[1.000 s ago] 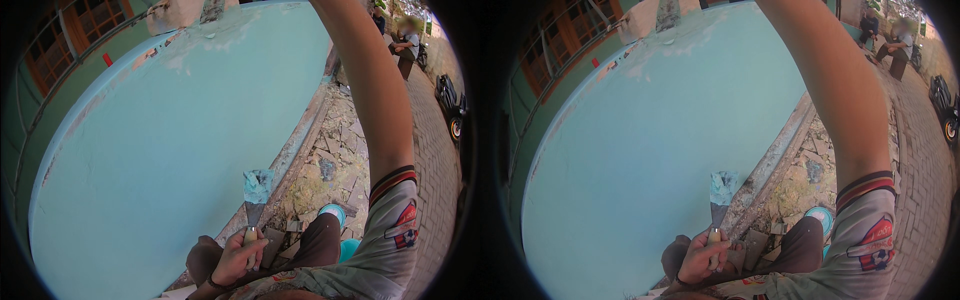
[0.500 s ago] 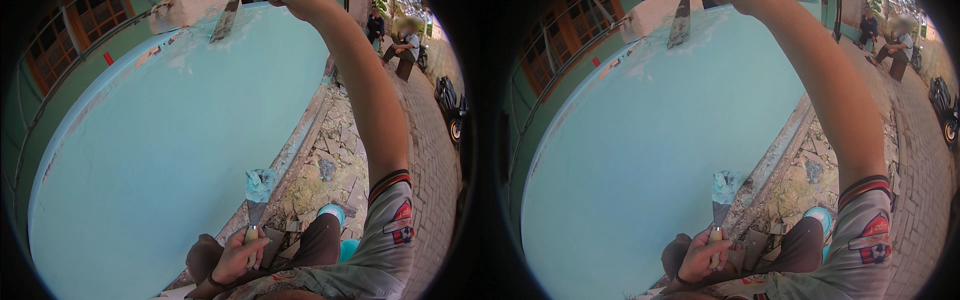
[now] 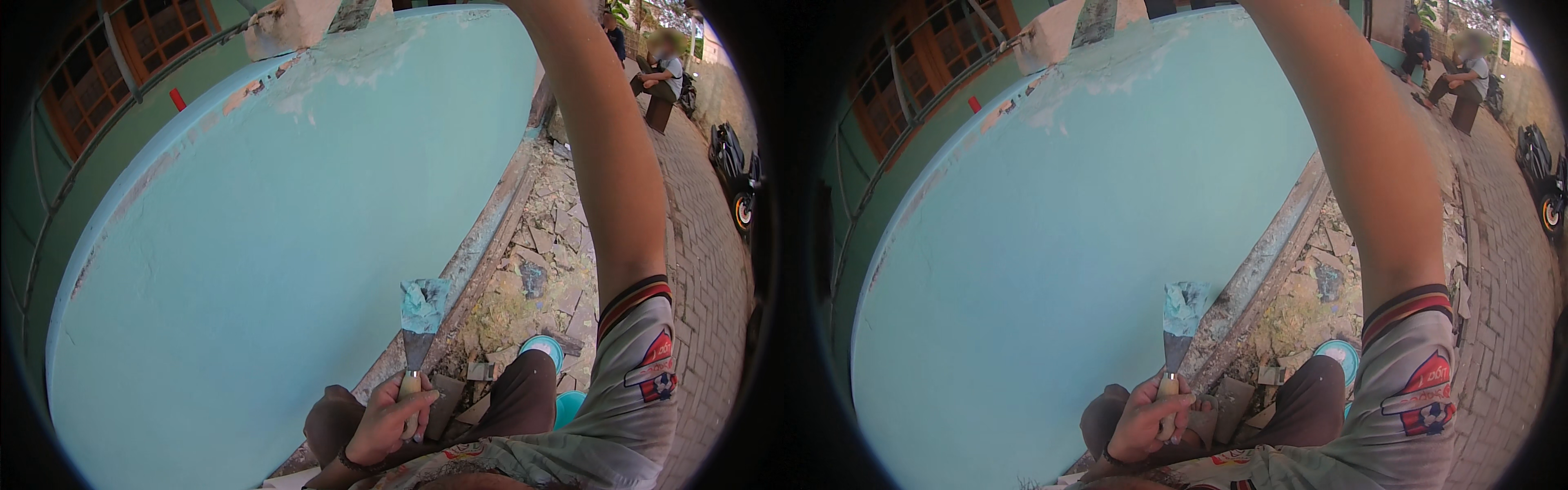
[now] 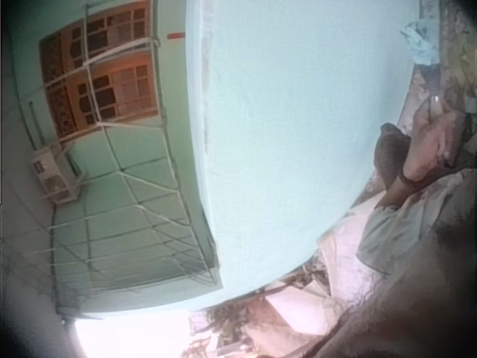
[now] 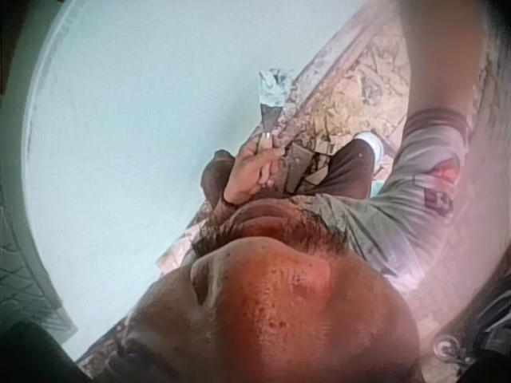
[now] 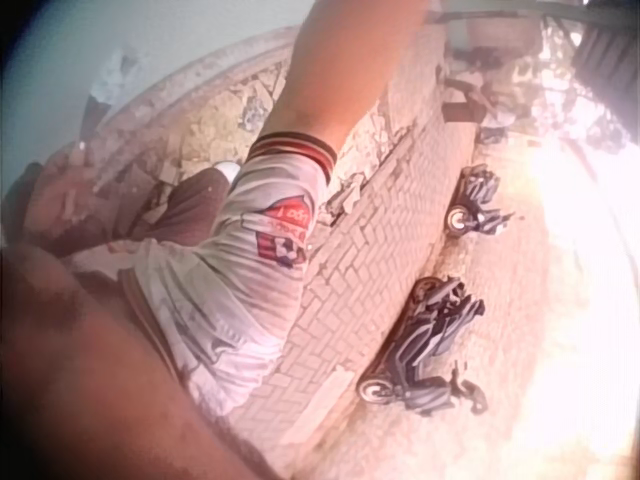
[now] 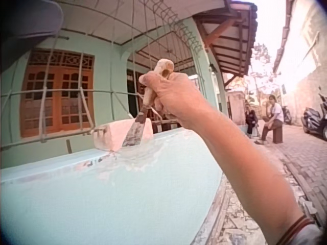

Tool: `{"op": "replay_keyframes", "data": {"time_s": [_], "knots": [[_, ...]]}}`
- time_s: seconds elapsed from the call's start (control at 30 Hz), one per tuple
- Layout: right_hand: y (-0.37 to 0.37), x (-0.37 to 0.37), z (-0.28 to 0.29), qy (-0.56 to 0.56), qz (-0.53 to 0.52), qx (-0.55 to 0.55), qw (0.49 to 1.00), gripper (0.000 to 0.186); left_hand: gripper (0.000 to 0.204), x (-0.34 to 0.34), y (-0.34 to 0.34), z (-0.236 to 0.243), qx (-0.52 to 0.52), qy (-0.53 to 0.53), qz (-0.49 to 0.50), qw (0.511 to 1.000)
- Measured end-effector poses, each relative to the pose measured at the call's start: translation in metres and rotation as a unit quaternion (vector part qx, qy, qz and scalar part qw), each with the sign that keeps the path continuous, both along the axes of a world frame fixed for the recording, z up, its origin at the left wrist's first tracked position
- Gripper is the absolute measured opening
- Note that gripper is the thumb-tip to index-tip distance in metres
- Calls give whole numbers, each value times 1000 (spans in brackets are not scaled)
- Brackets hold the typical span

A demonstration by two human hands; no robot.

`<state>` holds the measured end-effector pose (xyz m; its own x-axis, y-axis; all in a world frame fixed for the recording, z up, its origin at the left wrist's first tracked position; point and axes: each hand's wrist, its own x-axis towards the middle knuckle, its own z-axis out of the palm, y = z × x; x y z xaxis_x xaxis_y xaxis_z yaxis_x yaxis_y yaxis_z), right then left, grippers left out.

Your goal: The person scoops light blue plaster from a bucket using a small trowel and applies it to a wall with a larger trowel. They repeatedly transfer material between tools and smooth the surface on the wall.

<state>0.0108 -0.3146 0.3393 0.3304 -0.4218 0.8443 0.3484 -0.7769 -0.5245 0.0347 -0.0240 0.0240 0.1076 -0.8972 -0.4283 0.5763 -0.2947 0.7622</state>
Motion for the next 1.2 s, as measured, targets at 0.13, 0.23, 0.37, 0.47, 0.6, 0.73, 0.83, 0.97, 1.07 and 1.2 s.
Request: {"op": "replay_keyframes", "data": {"time_s": [0.13, 0.23, 0.37, 0.47, 0.6, 0.73, 0.83, 0.97, 1.07, 1.2], "knots": [[12, -17, -2, 56, -50, 29, 997, 36, 18, -1, 1, 0, 0, 1, 6, 1000], [10, -13, -20, 109, -66, 25, 992, 36, 17, 0, -1, 1, 2, -4, -2, 1000], [8, 10, -40, 91, -53, 23, 994, 34, 17, 3, 5, 1, 21, -7, 12, 1000], [-2, 6, -14, 66, -15, 6, 998, 34, 17, 0, 0, -2, 0, 1, -11, 1000], [2, 2, 4, 41, -21, 21, 999, 34, 16, 3, 0, 1, 19, -8, -13, 1000], [11, -15, 12, 50, -22, -18, 998, 35, 16, 3, 1, -4, 1, -6, -12, 1000], [23, -22, 0, 87, -53, -24, 995, 34, 16, 4, 1, -12, -17, -7, -15, 1000], [24, -3, -18, 98, -87, 17, 991, 32, 16, 6, -1, -15, -15, -10, -27, 999], [16, 5, -17, 80, -41, -2, 996, 30, 16, 6, 0, -19, -19, -9, -27, 999], [6, 9, 7, 37, -28, 3, 999, 32, 17, 6, 1, -20, -33, -9, -29, 999]]}}
